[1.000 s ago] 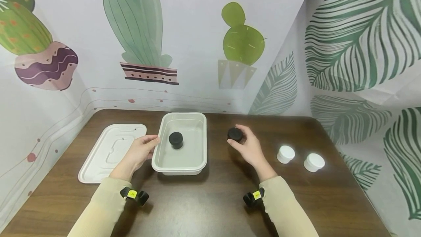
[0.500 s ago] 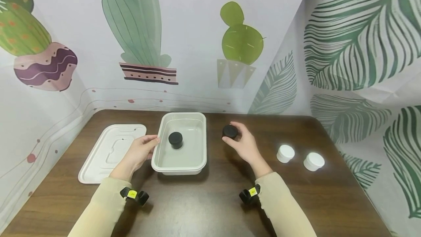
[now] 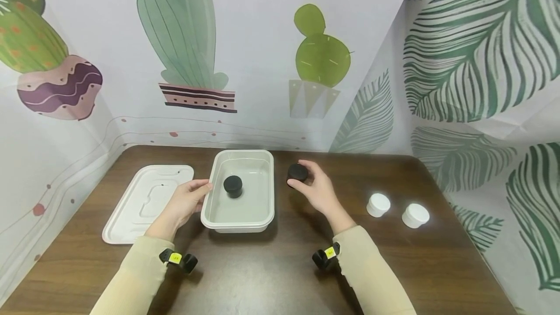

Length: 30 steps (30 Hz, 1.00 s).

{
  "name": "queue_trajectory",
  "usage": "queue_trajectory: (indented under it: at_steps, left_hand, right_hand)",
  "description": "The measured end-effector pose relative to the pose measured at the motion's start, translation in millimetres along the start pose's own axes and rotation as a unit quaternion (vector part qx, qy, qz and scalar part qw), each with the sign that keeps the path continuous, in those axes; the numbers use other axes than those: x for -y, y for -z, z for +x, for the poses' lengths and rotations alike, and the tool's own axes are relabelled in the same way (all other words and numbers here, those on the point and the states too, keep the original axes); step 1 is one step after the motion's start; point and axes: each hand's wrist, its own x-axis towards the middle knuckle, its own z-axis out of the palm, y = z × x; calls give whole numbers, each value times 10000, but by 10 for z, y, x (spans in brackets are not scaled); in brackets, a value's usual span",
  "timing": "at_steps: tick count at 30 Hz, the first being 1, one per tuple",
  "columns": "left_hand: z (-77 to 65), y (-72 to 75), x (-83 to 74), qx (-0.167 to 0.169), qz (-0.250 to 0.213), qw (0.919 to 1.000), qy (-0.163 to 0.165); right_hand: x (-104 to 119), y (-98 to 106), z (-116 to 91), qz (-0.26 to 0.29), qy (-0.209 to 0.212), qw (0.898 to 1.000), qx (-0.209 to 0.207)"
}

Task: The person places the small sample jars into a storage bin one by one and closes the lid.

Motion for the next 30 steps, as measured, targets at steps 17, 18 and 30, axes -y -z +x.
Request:
queue_trajectory:
  at_steps: [17, 18, 30]
  left_hand:
    - [8, 2, 5, 29, -19, 10000, -39]
    - [7, 2, 4, 26, -16, 10000, -34]
    - [3, -2, -5, -4, -34, 10000, -12]
  right_hand:
    - [291, -111, -9, 110, 163, 9997, 138]
    - [300, -115, -7, 130, 174, 9997, 148]
    - [377, -193, 24, 163, 282, 9989, 325]
